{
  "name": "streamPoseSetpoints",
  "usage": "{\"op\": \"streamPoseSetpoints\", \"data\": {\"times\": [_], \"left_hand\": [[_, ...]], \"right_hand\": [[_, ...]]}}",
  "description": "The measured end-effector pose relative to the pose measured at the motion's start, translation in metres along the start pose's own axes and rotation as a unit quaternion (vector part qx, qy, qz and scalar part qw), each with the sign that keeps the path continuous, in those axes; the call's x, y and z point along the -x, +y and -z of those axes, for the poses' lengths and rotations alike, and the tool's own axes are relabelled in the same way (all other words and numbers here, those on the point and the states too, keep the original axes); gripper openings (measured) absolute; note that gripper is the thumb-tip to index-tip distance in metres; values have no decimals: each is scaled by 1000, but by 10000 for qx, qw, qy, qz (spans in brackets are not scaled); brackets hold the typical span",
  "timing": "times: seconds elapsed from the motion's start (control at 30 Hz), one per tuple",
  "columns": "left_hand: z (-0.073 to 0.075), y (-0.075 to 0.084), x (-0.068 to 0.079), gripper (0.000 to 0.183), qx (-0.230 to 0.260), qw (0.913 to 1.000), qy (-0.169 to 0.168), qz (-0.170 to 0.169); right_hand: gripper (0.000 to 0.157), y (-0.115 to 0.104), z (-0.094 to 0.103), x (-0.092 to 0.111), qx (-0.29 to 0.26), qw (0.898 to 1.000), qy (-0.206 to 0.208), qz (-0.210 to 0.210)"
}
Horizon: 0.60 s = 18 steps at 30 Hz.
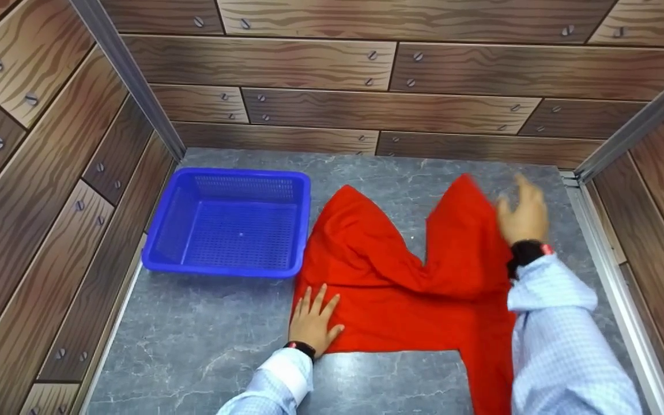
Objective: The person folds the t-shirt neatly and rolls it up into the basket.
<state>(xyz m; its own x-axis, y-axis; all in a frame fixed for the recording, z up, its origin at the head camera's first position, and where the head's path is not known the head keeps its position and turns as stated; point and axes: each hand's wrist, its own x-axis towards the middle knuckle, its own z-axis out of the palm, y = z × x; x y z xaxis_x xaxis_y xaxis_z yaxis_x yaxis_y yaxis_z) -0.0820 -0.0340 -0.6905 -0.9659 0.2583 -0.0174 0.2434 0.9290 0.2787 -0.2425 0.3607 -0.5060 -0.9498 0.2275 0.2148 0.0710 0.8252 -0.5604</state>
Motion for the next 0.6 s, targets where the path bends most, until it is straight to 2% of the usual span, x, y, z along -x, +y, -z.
{"op": "streamPoseSetpoints", "data": {"times": [0.07, 0.13, 0.23, 0.3, 0.4, 0.53, 0.6], "left_hand": [[3, 3, 0, 64, -68, 10000, -13, 50], [6, 8, 1, 64, -244, 9996, -41, 136], [10, 16, 2, 65, -604, 9976, -160, 295], [13, 21, 3, 66, -839, 9956, -200, 354], [17, 26, 4, 65, -1096, 9930, -186, 394], [19, 29, 6, 61, -1336, 9901, -168, 394], [21, 31, 6, 59, -1419, 9891, -138, 372]], "right_hand": [[47, 10, -10, 15, 340, 9980, -352, 399], [41, 21, -25, 35, 758, 9887, -779, 1036], [36, 37, -49, 66, 1252, 9651, -1523, 1724], [38, 48, -60, 83, 1489, 9472, -2178, 1823], [48, 63, -67, 98, 1758, 9303, -2899, 1399], [62, 76, -64, 98, 2038, 9228, -3266, 150], [66, 78, -63, 94, 2123, 9170, -3362, -318]]}}
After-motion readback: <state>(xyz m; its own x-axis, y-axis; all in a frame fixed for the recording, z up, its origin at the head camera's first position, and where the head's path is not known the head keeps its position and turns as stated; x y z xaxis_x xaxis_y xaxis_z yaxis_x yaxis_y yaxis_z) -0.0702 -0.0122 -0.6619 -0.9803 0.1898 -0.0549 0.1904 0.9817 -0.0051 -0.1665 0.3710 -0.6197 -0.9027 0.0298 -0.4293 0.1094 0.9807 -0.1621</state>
